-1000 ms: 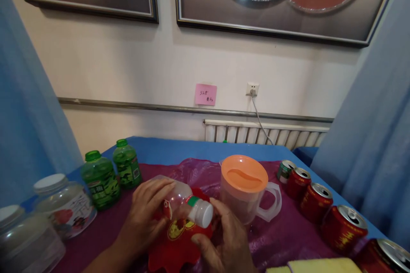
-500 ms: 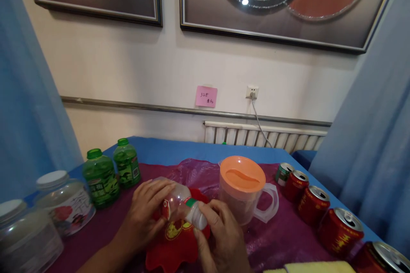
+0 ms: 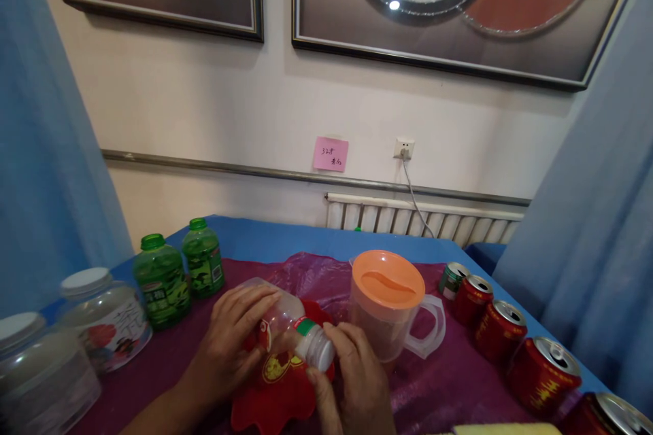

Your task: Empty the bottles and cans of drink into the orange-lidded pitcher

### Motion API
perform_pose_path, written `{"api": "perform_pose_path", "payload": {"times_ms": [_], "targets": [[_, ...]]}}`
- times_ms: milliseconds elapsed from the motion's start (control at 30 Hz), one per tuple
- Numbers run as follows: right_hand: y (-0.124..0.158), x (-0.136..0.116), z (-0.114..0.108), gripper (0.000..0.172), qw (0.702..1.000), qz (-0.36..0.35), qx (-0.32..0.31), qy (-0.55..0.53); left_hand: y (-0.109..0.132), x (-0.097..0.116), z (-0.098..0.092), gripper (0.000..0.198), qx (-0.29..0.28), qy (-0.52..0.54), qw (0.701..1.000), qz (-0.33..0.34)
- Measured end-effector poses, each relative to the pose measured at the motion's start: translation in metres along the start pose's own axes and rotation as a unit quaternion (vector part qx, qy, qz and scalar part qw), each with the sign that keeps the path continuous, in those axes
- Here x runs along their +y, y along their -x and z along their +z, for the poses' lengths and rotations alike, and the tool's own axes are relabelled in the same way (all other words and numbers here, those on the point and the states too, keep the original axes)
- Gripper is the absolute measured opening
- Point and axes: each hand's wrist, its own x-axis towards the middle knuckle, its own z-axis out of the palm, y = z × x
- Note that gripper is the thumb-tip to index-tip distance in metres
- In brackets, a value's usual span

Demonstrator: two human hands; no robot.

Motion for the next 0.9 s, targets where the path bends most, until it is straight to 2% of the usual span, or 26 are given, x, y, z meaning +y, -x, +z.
{"api": "perform_pose_path", "payload": {"times_ms": [233, 333, 500, 700, 900], "targets": [[-0.0020, 0.0023, 0.0013, 0.042, 0.998, -0.061, -0.012, 0.020, 0.0009, -0.0020, 0.0007, 0.056, 0.003, 0.006, 1.000, -0.010], [-0.0026, 0.0023, 0.0031, 0.043, 0.998, -0.060, -0.013, 0.017, 0.0017, -0.0039, 0.0011, 0.054, 0.003, 0.006, 1.000, -0.010], [-0.0008, 0.0048, 0.0021, 0.056, 0.999, -0.035, 0.006, 0.030, 0.0027, -0.0036, 0.0015, 0.053, 0.004, -0.004, 1.000, -0.008], [-0.0017, 0.0042, 0.0011, 0.042, 0.999, -0.029, 0.002, 0.038, 0.0022, -0.0015, 0.0005, 0.057, 0.014, -0.014, 1.000, -0.005], [-0.0043, 0.0007, 0.0001, 0.040, 0.998, -0.059, 0.002, 0.026, 0.0023, -0.0018, 0.0006, 0.059, 0.002, -0.005, 1.000, -0.011]]}}
